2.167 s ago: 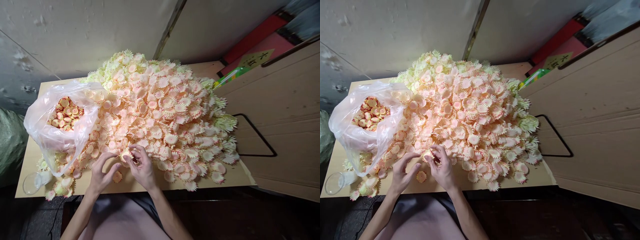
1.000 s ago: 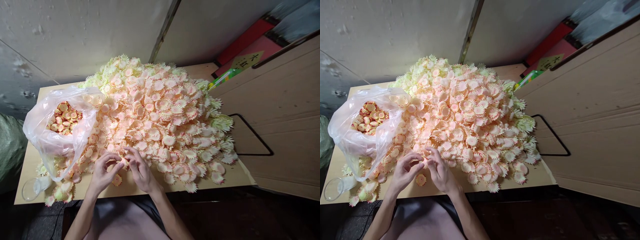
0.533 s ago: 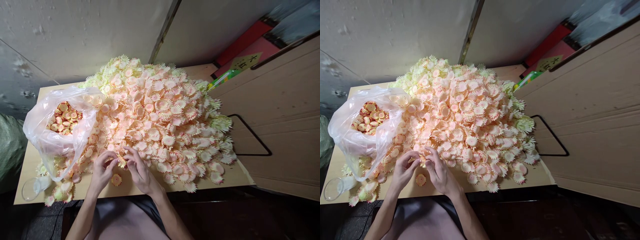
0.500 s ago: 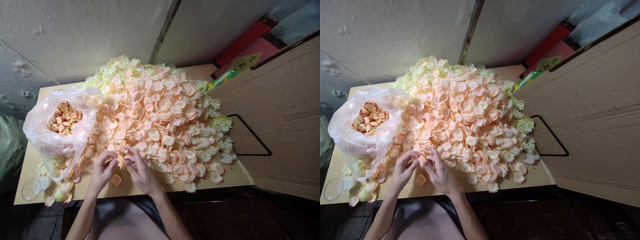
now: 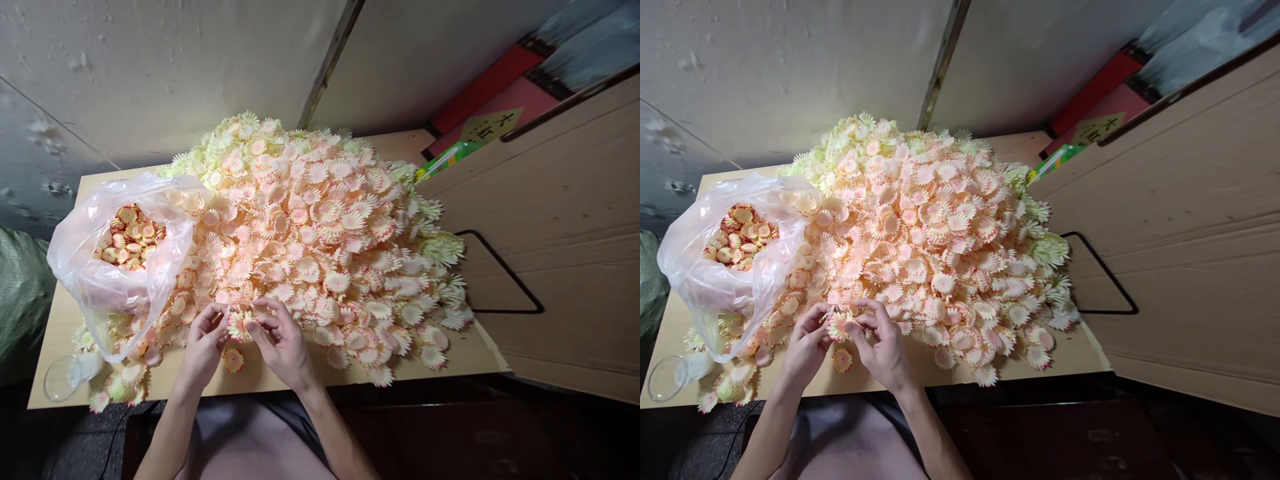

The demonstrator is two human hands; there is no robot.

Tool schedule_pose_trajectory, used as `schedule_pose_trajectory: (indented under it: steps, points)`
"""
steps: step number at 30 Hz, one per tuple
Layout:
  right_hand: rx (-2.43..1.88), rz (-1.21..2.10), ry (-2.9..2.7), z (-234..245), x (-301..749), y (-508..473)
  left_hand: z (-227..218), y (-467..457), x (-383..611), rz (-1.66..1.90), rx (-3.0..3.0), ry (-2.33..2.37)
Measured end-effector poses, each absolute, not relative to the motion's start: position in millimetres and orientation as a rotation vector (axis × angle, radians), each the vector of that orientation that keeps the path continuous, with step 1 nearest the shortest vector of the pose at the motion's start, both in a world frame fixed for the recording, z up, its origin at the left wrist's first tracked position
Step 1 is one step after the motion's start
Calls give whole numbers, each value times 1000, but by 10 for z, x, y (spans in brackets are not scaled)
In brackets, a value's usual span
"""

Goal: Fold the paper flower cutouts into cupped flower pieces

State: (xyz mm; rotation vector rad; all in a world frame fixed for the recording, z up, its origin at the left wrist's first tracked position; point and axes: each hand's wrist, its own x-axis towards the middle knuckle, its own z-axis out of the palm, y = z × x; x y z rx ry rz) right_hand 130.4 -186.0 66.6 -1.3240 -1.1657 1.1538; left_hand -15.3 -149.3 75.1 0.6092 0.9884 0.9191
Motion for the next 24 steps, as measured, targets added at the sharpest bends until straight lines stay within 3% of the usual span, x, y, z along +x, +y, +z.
schedule_pose_trajectory:
  steps: [3, 7, 12, 16, 24]
  points:
    - [-1355, 1110, -1143, 672, 1315, -1904, 766, -1406, -232, 990, 546, 1019]
    - [-1372, 1083, -1050, 618, 1456, -1967, 740, -1193, -536, 1356, 559, 1204]
    - [-1297, 1175, -1004, 556, 1570, -1914, 736, -1064, -739, 1179, 1362, 1542]
    - [-1271, 1190, -1067, 575, 1516, -1847, 794, -1151, -578, 1194, 1802, 1543]
    - [-1331, 1191, -1242, 625, 1464, -1815, 810, -1407, -218, 931, 1249, 1118]
